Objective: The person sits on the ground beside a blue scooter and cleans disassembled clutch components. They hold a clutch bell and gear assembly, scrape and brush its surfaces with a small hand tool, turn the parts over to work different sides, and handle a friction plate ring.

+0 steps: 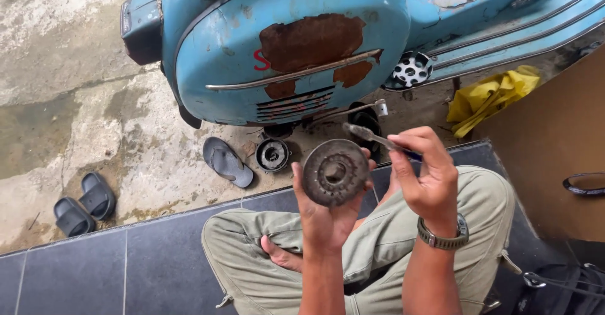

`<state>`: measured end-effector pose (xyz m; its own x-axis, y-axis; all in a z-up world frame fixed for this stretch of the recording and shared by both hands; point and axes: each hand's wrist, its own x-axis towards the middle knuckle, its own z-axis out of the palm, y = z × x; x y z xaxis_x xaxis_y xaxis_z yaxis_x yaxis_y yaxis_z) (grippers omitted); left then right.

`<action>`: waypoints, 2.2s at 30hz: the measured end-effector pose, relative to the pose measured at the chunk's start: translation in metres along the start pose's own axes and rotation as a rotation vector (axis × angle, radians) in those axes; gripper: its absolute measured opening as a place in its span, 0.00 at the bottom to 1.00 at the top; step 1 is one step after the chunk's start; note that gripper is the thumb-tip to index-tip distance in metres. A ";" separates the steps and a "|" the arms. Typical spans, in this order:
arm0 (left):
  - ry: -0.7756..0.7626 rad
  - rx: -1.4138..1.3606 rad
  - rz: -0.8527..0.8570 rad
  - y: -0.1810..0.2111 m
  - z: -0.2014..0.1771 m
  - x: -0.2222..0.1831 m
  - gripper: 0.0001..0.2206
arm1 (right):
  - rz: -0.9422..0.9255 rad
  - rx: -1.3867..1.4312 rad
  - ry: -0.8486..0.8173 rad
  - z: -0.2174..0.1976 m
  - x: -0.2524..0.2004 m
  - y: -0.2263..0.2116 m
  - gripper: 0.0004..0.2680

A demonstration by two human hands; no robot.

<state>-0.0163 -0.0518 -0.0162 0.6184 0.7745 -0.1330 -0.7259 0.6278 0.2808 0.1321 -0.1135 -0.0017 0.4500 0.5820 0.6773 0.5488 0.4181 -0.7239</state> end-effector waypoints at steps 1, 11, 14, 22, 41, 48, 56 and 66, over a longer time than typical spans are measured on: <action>0.037 -0.011 -0.039 -0.001 0.001 -0.002 0.38 | -0.011 -0.010 0.005 -0.003 -0.004 0.004 0.06; 0.118 0.084 0.000 -0.016 -0.030 -0.008 0.22 | -0.089 -0.135 -0.037 -0.013 -0.009 0.001 0.05; 0.033 0.080 0.003 -0.017 -0.037 -0.010 0.22 | -0.120 -0.205 -0.042 -0.014 -0.008 0.000 0.04; -0.069 0.046 0.006 -0.018 -0.039 -0.009 0.19 | -0.152 -0.263 -0.082 -0.015 -0.004 -0.009 0.05; -0.305 0.001 0.072 -0.016 -0.019 -0.024 0.17 | -0.147 -0.352 -0.074 -0.030 -0.025 -0.012 0.05; -0.302 0.009 0.102 -0.019 -0.018 -0.027 0.16 | -0.185 -0.358 -0.061 -0.022 -0.027 -0.016 0.06; -0.303 0.011 0.121 -0.021 -0.010 -0.031 0.15 | -0.247 -0.387 -0.065 -0.010 -0.026 -0.033 0.06; -0.261 -0.020 0.082 -0.030 -0.025 -0.028 0.16 | -0.255 -0.413 -0.045 -0.015 -0.027 -0.029 0.06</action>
<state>-0.0194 -0.0900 -0.0448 0.6123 0.7781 0.1400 -0.7809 0.5676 0.2609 0.1147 -0.1518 0.0029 0.2392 0.5303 0.8134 0.8752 0.2450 -0.4171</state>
